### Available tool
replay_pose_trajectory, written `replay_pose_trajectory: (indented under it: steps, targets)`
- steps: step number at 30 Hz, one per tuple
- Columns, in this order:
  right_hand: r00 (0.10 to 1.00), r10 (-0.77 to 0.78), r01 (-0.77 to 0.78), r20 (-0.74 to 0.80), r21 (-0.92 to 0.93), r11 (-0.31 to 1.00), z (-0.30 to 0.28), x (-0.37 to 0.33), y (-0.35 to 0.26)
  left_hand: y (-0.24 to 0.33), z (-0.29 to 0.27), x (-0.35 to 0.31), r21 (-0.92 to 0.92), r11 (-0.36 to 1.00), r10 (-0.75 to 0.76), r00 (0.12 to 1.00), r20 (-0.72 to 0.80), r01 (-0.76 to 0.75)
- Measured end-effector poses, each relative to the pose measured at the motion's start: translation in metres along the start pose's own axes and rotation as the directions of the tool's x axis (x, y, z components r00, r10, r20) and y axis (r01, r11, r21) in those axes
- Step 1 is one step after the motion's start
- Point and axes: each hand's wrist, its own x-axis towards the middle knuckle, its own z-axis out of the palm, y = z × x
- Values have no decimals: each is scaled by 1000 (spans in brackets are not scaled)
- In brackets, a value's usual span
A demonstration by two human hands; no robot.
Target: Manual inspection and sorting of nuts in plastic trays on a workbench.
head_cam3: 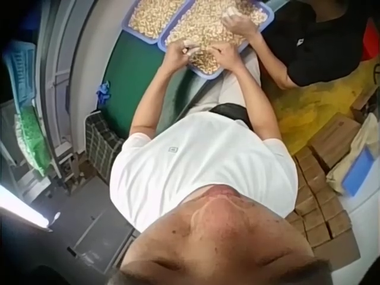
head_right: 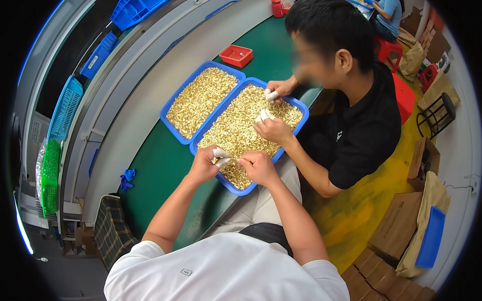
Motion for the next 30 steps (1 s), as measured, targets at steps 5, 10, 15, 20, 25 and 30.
replay_pose_trajectory:
  steps: [5,10,15,20,25,30]
  targets:
    - [998,-50,52,31,-62,997,1,0,2,3,5,7,41,887,-447,836,317,459]
    - [1000,3,-3,6,-26,1000,1,1,-2,2,8,5,-171,895,-383,905,183,413]
    - [999,33,-34,6,20,999,-3,1,-6,4,0,1,-183,939,-277,956,99,291]
    - [999,-1,-1,36,58,998,-2,1,0,13,3,-2,-282,902,-331,943,38,328]
    - [999,-13,13,44,-3,1000,-2,0,-1,5,4,-2,-177,936,-290,952,100,304]
    - [1000,-9,11,-18,82,997,-1,1,1,2,12,-4,-286,913,-289,956,45,289]
